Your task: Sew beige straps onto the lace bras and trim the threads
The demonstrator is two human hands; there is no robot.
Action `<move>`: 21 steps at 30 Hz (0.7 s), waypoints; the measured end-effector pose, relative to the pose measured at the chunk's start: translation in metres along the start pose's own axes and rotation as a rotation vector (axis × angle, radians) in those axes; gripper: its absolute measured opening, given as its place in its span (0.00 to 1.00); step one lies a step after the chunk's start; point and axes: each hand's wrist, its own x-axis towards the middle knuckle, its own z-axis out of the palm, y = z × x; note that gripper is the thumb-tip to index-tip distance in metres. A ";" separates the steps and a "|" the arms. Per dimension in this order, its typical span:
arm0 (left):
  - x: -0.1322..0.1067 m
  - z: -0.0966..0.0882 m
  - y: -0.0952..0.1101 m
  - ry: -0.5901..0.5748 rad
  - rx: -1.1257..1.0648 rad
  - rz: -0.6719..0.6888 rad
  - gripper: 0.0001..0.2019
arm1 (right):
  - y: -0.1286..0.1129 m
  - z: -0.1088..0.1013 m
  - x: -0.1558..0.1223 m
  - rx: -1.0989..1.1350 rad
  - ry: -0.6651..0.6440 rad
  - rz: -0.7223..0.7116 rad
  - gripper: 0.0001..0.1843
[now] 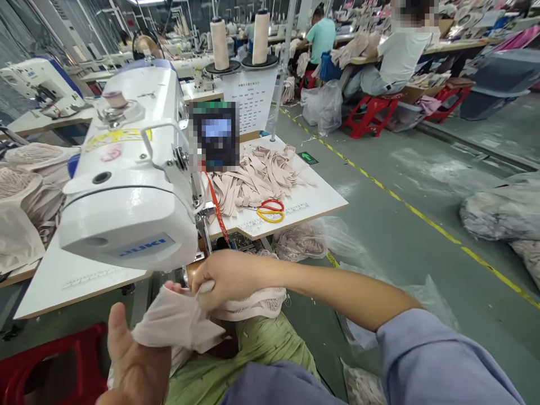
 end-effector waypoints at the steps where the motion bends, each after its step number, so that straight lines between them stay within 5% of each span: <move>1: 0.010 -0.009 0.000 -0.050 0.216 0.102 0.38 | 0.002 -0.004 0.005 -0.154 0.068 0.007 0.07; 5: 0.049 -0.035 -0.008 -0.478 0.981 0.488 0.38 | 0.013 -0.008 0.018 -0.402 0.178 0.029 0.05; 11: 0.085 -0.039 -0.021 -0.716 1.182 0.700 0.36 | 0.014 -0.011 0.021 -0.381 0.175 0.032 0.05; 17: 0.085 -0.031 -0.018 -0.657 1.298 0.768 0.36 | 0.028 -0.005 0.014 -0.340 0.238 -0.001 0.06; 21: 0.077 -0.017 -0.010 -0.617 1.360 0.702 0.34 | 0.052 0.013 0.000 -0.320 0.484 -0.192 0.12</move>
